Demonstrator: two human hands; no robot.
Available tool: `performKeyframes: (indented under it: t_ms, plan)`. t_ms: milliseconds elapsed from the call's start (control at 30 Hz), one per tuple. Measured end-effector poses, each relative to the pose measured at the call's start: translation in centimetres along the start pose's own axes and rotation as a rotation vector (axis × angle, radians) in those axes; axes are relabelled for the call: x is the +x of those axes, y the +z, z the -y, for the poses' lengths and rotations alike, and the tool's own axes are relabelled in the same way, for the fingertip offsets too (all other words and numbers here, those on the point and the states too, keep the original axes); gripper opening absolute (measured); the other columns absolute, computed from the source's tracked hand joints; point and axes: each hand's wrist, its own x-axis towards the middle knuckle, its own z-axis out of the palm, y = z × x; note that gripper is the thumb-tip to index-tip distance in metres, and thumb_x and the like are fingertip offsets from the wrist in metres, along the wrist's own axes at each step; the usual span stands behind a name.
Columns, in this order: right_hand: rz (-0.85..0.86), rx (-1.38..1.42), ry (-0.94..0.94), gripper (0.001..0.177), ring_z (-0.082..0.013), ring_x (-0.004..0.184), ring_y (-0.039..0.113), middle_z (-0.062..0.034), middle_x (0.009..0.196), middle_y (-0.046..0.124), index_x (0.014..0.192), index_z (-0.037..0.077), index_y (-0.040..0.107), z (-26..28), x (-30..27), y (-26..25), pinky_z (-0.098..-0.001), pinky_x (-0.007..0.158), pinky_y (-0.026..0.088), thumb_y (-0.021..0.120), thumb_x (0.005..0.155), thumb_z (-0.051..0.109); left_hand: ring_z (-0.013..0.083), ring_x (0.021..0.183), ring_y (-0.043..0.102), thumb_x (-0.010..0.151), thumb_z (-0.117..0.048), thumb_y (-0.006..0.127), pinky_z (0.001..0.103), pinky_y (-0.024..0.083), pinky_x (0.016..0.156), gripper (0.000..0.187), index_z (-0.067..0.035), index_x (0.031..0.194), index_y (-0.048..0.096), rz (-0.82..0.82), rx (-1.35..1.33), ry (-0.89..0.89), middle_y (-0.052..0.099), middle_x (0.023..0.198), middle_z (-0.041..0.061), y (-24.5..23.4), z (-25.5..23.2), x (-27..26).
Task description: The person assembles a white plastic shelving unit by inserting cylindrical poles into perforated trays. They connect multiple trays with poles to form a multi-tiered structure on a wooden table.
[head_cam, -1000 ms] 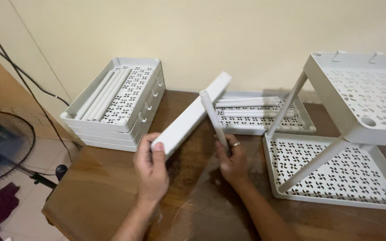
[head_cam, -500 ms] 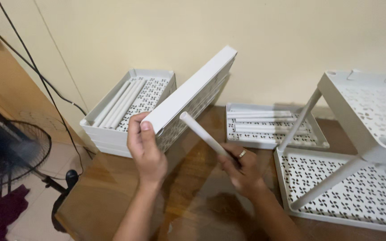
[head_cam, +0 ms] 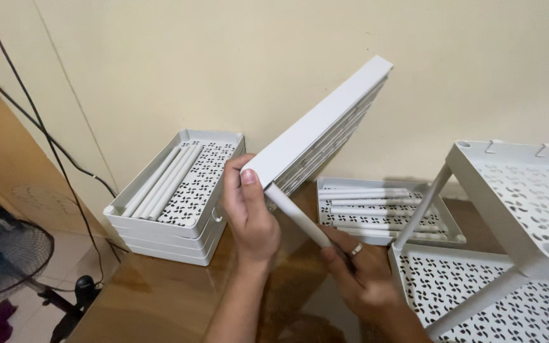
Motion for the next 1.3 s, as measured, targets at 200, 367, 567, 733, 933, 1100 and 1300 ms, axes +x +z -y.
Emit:
performKeyframes:
  t_ms: [200,367,567,733,933,1100,1300]
  plan:
    - [-0.059,-0.436,-0.417,0.032,-0.0290,0.077,0.066,-0.0156,0.093,0.072,0.124,0.000,0.064,2.1,-1.0,-1.7,-0.0394,0.071,0.052,0.062,0.097,0.018,0.0149,0.093,0.052,0.116,-0.026,0.036,0.033,0.046,0.083,0.032,0.002,0.118,0.053,-0.009,0.072,0.076,0.056,0.098,0.008,-1.0,1.1,0.3]
    - [0.016,-0.235,0.014,0.035,-0.0287,0.071,0.070,-0.0154,0.080,0.073,0.120,0.005,0.073,3.5,-1.1,-1.6,-0.0417,0.067,0.055,0.067,0.090,0.021,0.0160,0.088,0.054,0.112,-0.026,0.037,0.034,0.045,0.077,0.034,0.003,0.112,0.056,-0.075,0.210,0.139,0.057,0.094,0.009,-1.5,1.5,0.5]
    - [0.276,-0.305,0.421,0.033,-0.0224,0.066,0.070,-0.0119,0.073,0.072,0.128,0.014,0.073,4.3,-0.7,-1.9,-0.0352,0.068,0.054,0.064,0.100,0.029,0.0173,0.073,0.056,0.108,-0.027,0.037,0.034,0.042,0.064,0.038,0.000,0.102,0.063,-0.103,0.395,0.159,0.057,0.081,0.007,-1.8,3.3,0.4]
    - [0.197,0.014,0.541,0.037,-0.0159,0.058,0.059,-0.0068,0.059,0.066,0.123,0.010,0.077,3.6,-0.7,-1.6,-0.0348,0.055,0.049,0.067,0.094,0.030,0.0198,0.074,0.064,0.108,-0.026,0.040,0.035,0.049,0.063,0.038,0.001,0.105,0.066,-0.067,0.435,0.115,0.065,0.084,0.010,-1.7,3.9,-0.1]
    - [0.328,0.262,0.658,0.037,-0.0132,0.051,0.046,-0.0011,0.057,0.051,0.118,0.006,0.076,1.3,-0.4,-1.3,-0.0310,0.047,0.039,0.059,0.099,0.034,0.0271,0.081,0.068,0.108,-0.021,0.045,0.039,0.052,0.072,0.030,0.002,0.109,0.066,-0.025,0.497,0.124,0.069,0.090,0.016,-1.8,3.8,-1.0]
    - [0.427,0.468,0.737,0.043,-0.0110,0.044,0.036,0.0015,0.051,0.038,0.115,0.004,0.077,1.1,0.3,-1.9,-0.0286,0.041,0.031,0.054,0.098,0.037,0.0275,0.077,0.067,0.107,-0.022,0.046,0.039,0.052,0.069,0.031,0.002,0.108,0.066,-0.023,0.436,0.116,0.069,0.089,0.016,-1.5,3.9,-0.8]
    - [0.303,0.280,0.546,0.034,-0.0118,0.052,0.043,0.0008,0.057,0.046,0.120,0.007,0.072,3.2,0.4,-3.2,-0.0306,0.047,0.037,0.053,0.099,0.026,0.0209,0.069,0.064,0.103,-0.032,0.046,0.038,0.049,0.061,0.038,0.001,0.095,0.064,0.015,0.339,0.028,0.065,0.076,0.013,0.7,1.8,-1.9]
